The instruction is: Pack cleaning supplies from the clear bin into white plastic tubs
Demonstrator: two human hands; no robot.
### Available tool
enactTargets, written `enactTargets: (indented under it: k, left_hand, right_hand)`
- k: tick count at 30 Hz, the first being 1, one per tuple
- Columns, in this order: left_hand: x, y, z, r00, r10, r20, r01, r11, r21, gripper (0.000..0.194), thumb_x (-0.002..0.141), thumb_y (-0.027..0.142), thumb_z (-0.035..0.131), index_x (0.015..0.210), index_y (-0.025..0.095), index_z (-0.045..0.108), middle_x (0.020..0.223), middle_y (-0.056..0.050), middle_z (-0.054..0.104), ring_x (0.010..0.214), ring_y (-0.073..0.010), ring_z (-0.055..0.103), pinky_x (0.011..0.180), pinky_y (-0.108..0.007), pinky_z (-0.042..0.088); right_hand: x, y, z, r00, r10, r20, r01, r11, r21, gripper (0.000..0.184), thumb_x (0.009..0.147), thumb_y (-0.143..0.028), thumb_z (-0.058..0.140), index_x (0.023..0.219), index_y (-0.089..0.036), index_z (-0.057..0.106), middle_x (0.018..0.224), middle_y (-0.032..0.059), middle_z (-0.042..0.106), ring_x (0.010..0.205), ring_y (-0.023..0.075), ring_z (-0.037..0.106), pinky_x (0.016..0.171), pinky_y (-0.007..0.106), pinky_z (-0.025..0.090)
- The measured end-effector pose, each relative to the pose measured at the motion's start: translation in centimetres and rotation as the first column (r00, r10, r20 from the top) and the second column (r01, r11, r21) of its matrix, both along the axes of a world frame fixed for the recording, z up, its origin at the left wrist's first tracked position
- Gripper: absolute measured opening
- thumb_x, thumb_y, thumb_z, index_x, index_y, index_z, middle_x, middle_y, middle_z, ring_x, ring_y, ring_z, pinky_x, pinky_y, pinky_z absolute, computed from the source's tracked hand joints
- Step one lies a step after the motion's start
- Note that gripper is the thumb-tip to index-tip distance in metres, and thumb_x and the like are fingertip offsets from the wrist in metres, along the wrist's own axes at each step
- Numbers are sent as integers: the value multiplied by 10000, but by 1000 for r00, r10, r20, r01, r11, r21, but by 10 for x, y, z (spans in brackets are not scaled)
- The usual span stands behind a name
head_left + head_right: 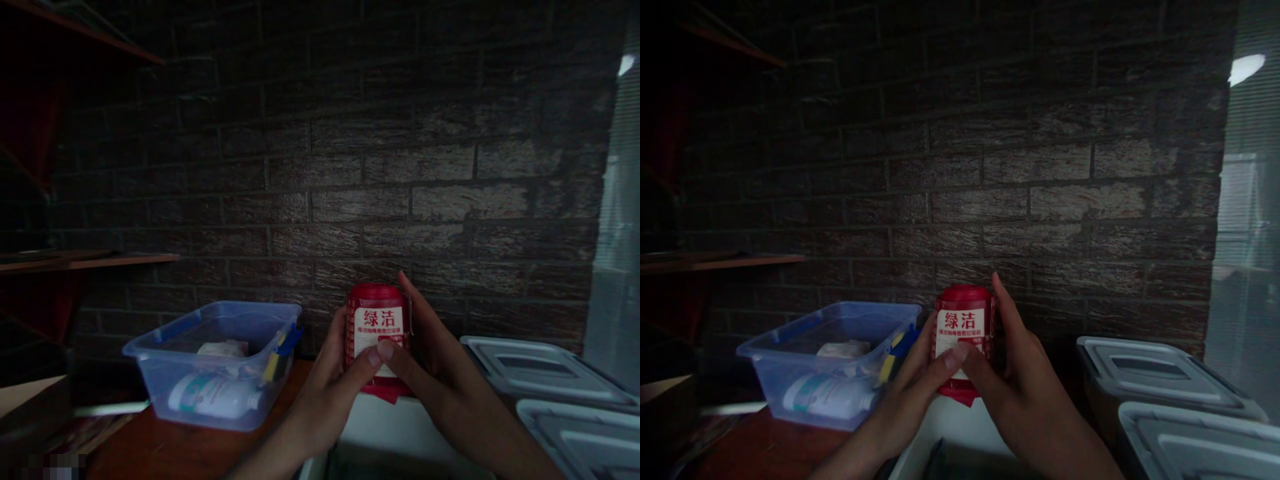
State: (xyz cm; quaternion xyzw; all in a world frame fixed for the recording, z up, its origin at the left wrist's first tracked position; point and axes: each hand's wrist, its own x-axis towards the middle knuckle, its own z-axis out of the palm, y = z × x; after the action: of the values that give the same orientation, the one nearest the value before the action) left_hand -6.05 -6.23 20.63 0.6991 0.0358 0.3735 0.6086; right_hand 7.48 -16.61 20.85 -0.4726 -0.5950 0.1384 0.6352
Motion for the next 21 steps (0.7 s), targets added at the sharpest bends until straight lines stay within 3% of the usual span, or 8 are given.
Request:
enactTargets:
  k: [4, 6, 8, 10, 16, 21]
  left_hand:
    - [-3, 1, -4, 989, 140, 49, -144, 987, 74, 612, 1035, 520, 439, 1577, 264, 314, 1639, -92, 365, 1489, -281, 355, 1227, -415, 296]
    - [-5, 3, -5, 986, 157, 60, -162, 983, 84, 682, 1027, 527, 451, 1619, 302, 197, 1642, -95, 357, 1451, -287, 415, 1205, -424, 336]
    - [-6, 3, -6, 996, 89, 27, -91, 992, 91, 800, 1000, 511, 527, 1630, 359, 58, 1570, -118, 457, 1192, -280, 641, 1003, -417, 533]
    - [-7, 3, -6, 1000, -8, -7, 9, 995, 101, 907, 975, 478, 589, 1615, 401, -49, 1439, -125, 580, 853, -219, 712, 718, -344, 600]
    - [-7, 2, -8, 999, -54, 6, 53, 995, 79, 919, 963, 454, 612, 1610, 396, -38, 1095, -88, 692, 687, -191, 662, 482, -225, 487]
    - [-6, 4, -10, 997, -60, 41, 58, 998, 37, 894, 951, 469, 620, 1615, 389, 26, 1110, -89, 688, 598, -144, 594, 444, -209, 432]
  right_hand:
    - [-9, 0, -1, 999, -37, -5, 37, 999, -17, 771, 981, -496, 608, 1627, -370, 207, 1629, 16, 400, 1487, 277, 387, 1204, 495, 364]
    - [-11, -3, -1, 997, -74, 1, 74, 993, -92, 776, 974, -558, 582, 1627, -373, 206, 1648, 15, 363, 1511, 308, 338, 1209, 549, 333]
    - [-10, -5, -2, 995, -98, 1, 97, 982, -164, 752, 973, -596, 558, 1616, -406, 218, 1664, -12, 325, 1534, 310, 283, 1227, 575, 275]
    - [-7, -7, -4, 994, -112, 1, 110, 973, -204, 716, 977, -607, 540, 1602, -446, 231, 1677, -49, 287, 1555, 288, 228, 1250, 574, 196]
    - [0, -8, -9, 994, -110, 4, 108, 967, -232, 684, 984, -615, 513, 1588, -501, 214, 1686, -87, 247, 1568, 274, 185, 1251, 601, 135]
    - [0, -12, -11, 992, -114, 52, 123, 962, -242, 698, 979, -624, 511, 1587, -510, 186, 1694, -104, 201, 1575, 276, 147, 1245, 608, 134]
